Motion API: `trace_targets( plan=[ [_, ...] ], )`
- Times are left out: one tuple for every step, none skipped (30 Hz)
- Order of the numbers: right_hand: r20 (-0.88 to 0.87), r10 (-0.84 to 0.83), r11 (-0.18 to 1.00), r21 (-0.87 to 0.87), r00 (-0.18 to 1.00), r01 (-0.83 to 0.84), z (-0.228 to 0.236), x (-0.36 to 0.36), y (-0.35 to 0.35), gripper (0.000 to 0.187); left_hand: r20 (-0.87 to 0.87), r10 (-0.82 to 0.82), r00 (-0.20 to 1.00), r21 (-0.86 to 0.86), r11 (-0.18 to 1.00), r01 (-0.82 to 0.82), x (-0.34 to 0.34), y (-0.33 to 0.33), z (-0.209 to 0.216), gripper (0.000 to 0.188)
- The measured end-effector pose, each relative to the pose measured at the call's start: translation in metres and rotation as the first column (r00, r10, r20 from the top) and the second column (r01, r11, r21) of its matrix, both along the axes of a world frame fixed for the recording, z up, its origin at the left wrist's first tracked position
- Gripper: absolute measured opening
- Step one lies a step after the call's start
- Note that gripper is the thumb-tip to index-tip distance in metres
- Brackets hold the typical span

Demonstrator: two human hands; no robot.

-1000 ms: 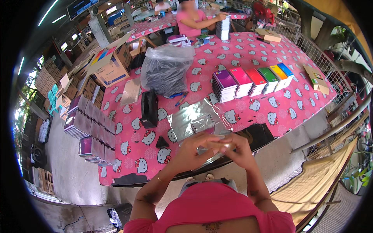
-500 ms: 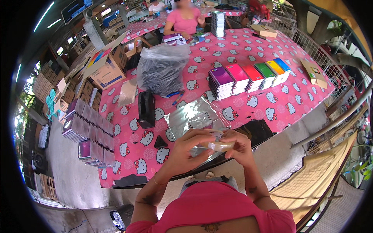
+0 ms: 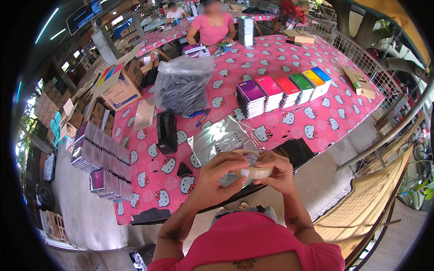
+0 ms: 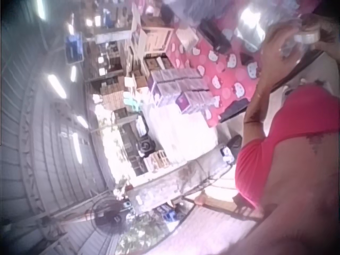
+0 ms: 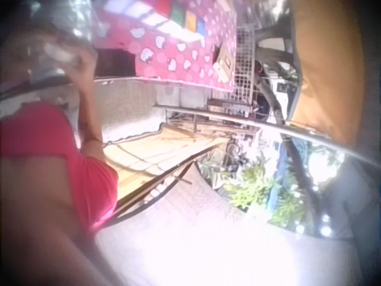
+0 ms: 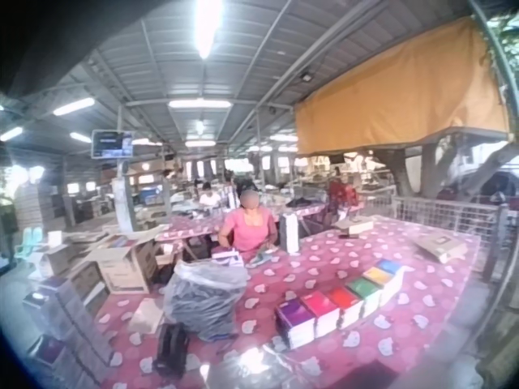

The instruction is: The person places colorful spiral-bound notebooks into clear plastic bags and seals them with tape. They repeat this process for multiple notebooks, arranging them on a pink Hello Kitty tablecloth in a warehouse-like setting.

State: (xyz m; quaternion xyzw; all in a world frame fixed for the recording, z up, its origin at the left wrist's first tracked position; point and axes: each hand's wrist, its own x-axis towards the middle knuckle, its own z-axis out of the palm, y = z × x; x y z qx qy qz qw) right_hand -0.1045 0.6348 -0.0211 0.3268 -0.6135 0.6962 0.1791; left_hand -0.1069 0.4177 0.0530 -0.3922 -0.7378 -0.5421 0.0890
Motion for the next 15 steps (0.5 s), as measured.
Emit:
trace_targets(
  plan=[
    [-0.010, -0.021, 1.000, 0.023, 1.000, 0.021, 0.003, 0.001, 0.001, 0.046, 0.012, -0.009, 1.000, 0.011, 1.000, 0.009, 0.000, 0.000, -0.001, 0.035],
    [-0.022, -0.041, 0.998, 0.046, 0.999, 0.042, 0.005, 0.002, 0.002, 0.045, 0.023, -0.018, 1.000, 0.023, 1.000, 0.018, -0.001, 0.001, -0.001, 0.035],
    [-0.030, -0.053, 0.997, 0.052, 0.998, 0.054, 0.008, 0.004, 0.003, 0.045, 0.022, -0.026, 0.999, 0.026, 0.999, 0.025, -0.001, 0.001, -0.002, 0.035],
    [-0.039, -0.064, 0.996, 0.058, 0.997, 0.066, 0.011, 0.005, 0.003, 0.044, 0.020, -0.033, 0.999, 0.029, 0.999, 0.032, -0.002, 0.001, -0.003, 0.035],
    [-0.047, -0.074, 0.995, 0.064, 0.996, 0.077, 0.013, 0.006, 0.004, 0.044, 0.019, -0.039, 0.999, 0.032, 0.999, 0.038, -0.002, 0.001, -0.004, 0.035],
    [-0.051, -0.077, 0.995, 0.061, 0.996, 0.080, 0.015, 0.007, 0.004, 0.043, -0.009, -0.049, 0.999, 0.030, 0.998, 0.049, -0.004, 0.001, -0.005, 0.035],
    [-0.056, -0.079, 0.995, 0.057, 0.995, 0.082, 0.016, 0.008, 0.005, 0.043, -0.037, -0.058, 0.998, 0.028, 0.998, 0.059, -0.006, 0.002, -0.006, 0.036],
    [-0.058, -0.081, 0.995, 0.054, 0.995, 0.084, 0.017, 0.008, 0.006, 0.042, -0.064, -0.068, 0.996, 0.026, 0.997, 0.069, -0.007, 0.002, -0.006, 0.036],
    [-0.072, -0.090, 0.994, 0.063, 0.993, 0.095, 0.017, 0.008, 0.007, 0.042, -0.043, -0.073, 0.996, 0.029, 0.997, 0.074, -0.007, 0.003, -0.005, 0.036],
    [-0.086, -0.099, 0.992, 0.071, 0.991, 0.105, 0.018, 0.008, 0.008, 0.042, -0.023, -0.078, 0.997, 0.031, 0.996, 0.079, -0.006, 0.004, -0.004, 0.035],
    [-0.101, -0.106, 0.990, 0.079, 0.989, 0.114, 0.018, 0.008, 0.008, 0.041, -0.003, -0.081, 0.997, 0.033, 0.996, 0.081, -0.005, 0.004, -0.003, 0.035],
    [-0.103, -0.111, 0.990, 0.079, 0.988, 0.120, 0.018, 0.008, 0.008, 0.041, 0.007, -0.079, 0.997, 0.022, 0.997, 0.079, -0.005, 0.004, -0.003, 0.035],
    [-0.106, -0.117, 0.989, 0.079, 0.987, 0.125, 0.018, 0.008, 0.008, 0.041, 0.017, -0.077, 0.997, 0.012, 0.997, 0.077, -0.005, 0.004, -0.002, 0.035],
    [-0.108, -0.122, 0.988, 0.080, 0.987, 0.131, 0.017, 0.007, 0.009, 0.040, 0.028, -0.075, 0.997, 0.001, 0.997, 0.075, -0.005, 0.004, -0.002, 0.035],
    [-0.108, -0.133, 0.986, 0.085, 0.985, 0.143, 0.017, 0.007, 0.009, 0.040, 0.051, -0.054, 0.997, -0.017, 0.998, 0.055, -0.003, 0.005, 0.001, 0.035]
  ],
)
